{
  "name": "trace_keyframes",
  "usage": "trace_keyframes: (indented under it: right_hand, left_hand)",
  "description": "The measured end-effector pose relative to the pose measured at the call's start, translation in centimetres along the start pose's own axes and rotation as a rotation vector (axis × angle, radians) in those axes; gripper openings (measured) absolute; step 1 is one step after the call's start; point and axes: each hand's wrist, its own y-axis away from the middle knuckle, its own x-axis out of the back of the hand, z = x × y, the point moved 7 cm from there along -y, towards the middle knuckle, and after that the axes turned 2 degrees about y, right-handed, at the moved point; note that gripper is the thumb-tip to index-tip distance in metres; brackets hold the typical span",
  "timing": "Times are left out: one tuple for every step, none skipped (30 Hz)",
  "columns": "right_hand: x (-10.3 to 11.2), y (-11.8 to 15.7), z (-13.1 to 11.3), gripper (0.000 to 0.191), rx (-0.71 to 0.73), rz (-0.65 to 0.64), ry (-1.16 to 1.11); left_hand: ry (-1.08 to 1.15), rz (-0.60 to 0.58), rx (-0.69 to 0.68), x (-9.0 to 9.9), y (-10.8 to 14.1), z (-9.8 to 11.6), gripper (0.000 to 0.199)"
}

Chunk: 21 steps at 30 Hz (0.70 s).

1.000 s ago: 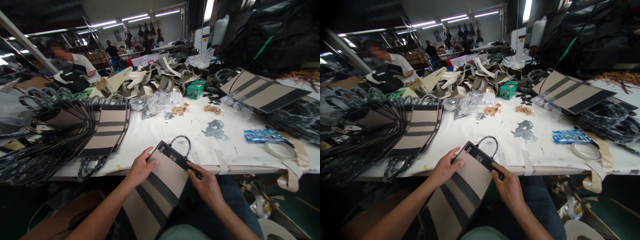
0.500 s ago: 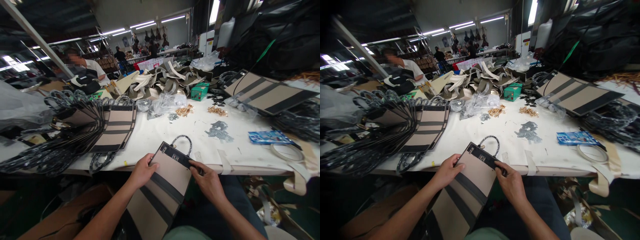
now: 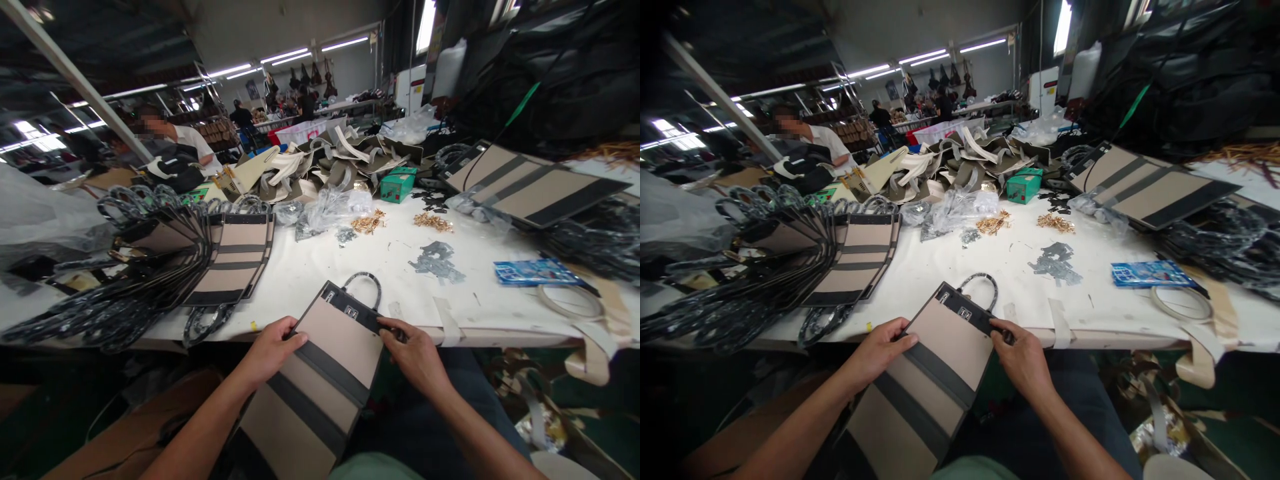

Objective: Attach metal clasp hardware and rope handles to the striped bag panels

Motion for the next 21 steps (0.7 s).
trace_keyframes:
  right_hand:
    - [0.1,0.0,-0.1,0.041,0.004,0.001,0.004]
    - [0.1,0.0,-0.1,0.041,0.005,0.002,0.007]
    - [0.1,0.0,-0.1,0.041,0.005,0.001,0.009]
    - [0.1,0.0,-0.1,0.041,0.003,0.0,0.012]
    - [0.1,0.0,-0.1,0.041,0.0,-0.003,0.014]
    - [0.0,0.0,0.0,0.041,0.0,-0.004,0.017]
    - [0.0,-0.1,-0.1,0.041,0.003,-0.005,0.021]
    - [0.0,-0.1,-0.1,0.041,0.007,-0.006,0.028]
    - [0.0,-0.1,-0.2,0.04,0.012,-0.004,0.041]
    - [0.0,-0.1,-0.2,0.04,0.017,-0.001,0.057]
    - [0.0,-0.1,-0.3,0.04,0.021,0.003,0.074]
    - [0.0,-0.2,-0.3,0.04,0.024,0.007,0.09]
    - [0.0,-0.2,-0.3,0.04,0.028,0.008,0.1]
    - [0.0,-0.2,-0.3,0.04,0.034,0.008,0.106]
    - [0.0,-0.2,-0.3,0.04,0.04,0.006,0.105]
    - [-0.1,-0.2,-0.2,0.04,0.046,0.003,0.1]
    - [-0.1,-0.2,-0.1,0.04,0.052,0.003,0.096]
    - [-0.1,-0.2,0.0,0.04,0.055,0.004,0.093]
    - [-0.1,-0.2,0.1,0.041,0.056,0.003,0.092]
    - [-0.1,-0.2,0.2,0.041,0.054,0.001,0.093]
    - [0.0,-0.2,0.3,0.041,0.05,-0.003,0.094]
  left_hand:
    - [0.018,0.001,0.013,0.0,0.2,0.1,0.039]
    - [0.03,0.001,0.026,-0.1,0.3,0.1,0.041]
    - [0.039,0.002,0.041,-0.1,0.4,0.0,0.043]
    - [0.05,0.002,0.056,-0.1,0.5,-0.2,0.044]
    - [0.062,0.0,0.071,-0.1,0.6,-0.4,0.045]
    - [0.075,-0.001,0.083,-0.1,0.7,-0.7,0.046]
    - [0.087,-0.003,0.09,-0.1,0.8,-1.0,0.046]
    - [0.095,-0.006,0.092,-0.1,0.8,-1.2,0.046]
    - [0.097,-0.007,0.089,-0.1,0.8,-1.4,0.045]
    - [0.093,-0.005,0.085,-0.2,0.8,-1.6,0.045]
    - [0.085,0.002,0.081,-0.2,0.8,-1.7,0.044]
    - [0.078,0.012,0.076,-0.2,0.9,-1.8,0.043]
    - [0.072,0.021,0.071,-0.2,0.9,-1.8,0.043]
    - [0.067,0.027,0.066,-0.2,0.9,-1.9,0.043]
    - [0.061,0.03,0.059,-0.3,0.9,-1.9,0.042]
    - [0.057,0.026,0.047,-0.3,0.9,-2.0,0.041]
    - [0.049,0.018,0.03,-0.4,0.9,-2.1,0.04]
    - [0.029,0.012,0.009,-0.5,0.9,-2.2,0.039]
    - [-0.013,0.02,-0.019,-0.5,1.0,-2.3,0.037]
    - [-0.079,0.056,-0.055,-0.4,1.0,-2.3,0.035]
    - [-0.17,0.129,-0.106,-0.2,1.2,-2.1,0.033]
